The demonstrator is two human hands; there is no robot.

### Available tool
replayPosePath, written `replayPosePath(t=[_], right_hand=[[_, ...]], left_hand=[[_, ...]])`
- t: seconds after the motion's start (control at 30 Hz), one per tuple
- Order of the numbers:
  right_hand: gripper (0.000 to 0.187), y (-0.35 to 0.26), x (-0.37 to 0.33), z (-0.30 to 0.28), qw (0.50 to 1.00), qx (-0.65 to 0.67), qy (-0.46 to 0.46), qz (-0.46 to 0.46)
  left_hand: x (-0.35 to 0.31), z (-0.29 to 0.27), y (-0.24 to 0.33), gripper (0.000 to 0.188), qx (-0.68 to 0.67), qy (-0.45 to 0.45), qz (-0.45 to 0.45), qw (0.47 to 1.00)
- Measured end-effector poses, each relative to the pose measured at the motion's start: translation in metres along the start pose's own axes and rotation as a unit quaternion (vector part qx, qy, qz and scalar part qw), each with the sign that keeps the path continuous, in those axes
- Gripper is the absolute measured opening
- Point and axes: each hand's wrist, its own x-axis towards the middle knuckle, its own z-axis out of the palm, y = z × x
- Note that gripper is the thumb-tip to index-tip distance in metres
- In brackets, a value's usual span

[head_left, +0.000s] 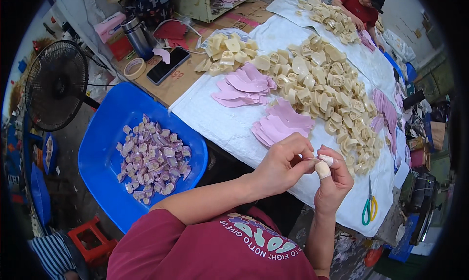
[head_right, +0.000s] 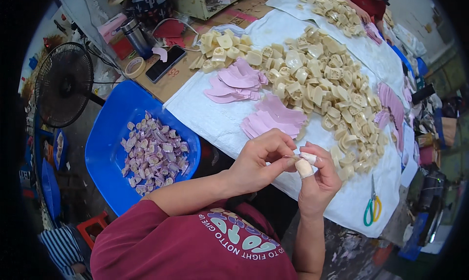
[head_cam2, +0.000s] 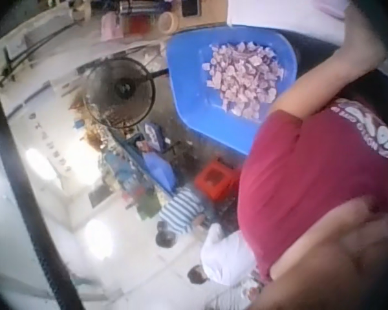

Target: The person repeatedly picks up a pink fabric piece and a beige plastic mold, presses them together by hand, and places the assembled unit into a blue bin. The process is repetitive, involving manual pressing of the two components to form a finished item.

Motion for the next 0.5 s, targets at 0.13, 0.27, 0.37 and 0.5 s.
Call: replayPosePath(t=[0.13, 0.27, 0.37, 0.5], right_hand=[[0.014, -0.012, 0.011, -0.008, 0.997, -0.033, -0.065, -0.03], [0.011, -0.008, 0.009, -0.005, 0.991, -0.114, -0.06, -0.047], [0.009, -0.011, 0.01, 0.003, 0.979, -0.176, -0.085, -0.05], [0.009, -0.007, 0.008, 0.003, 0.983, -0.161, -0.042, -0.083]], left_hand=[[0.004, -0.006, 0.016, 0.007, 0.001, -0.021, 0.008, 1.0], [0.004, -0.011, 0.014, 0.012, 0.268, -0.02, 0.176, 0.947], [0.004, -0.019, 0.01, 0.016, 0.326, -0.026, 0.147, 0.933], [0.001, -0.014, 0.021, 0.026, 0.228, 0.034, 0.006, 0.973]])
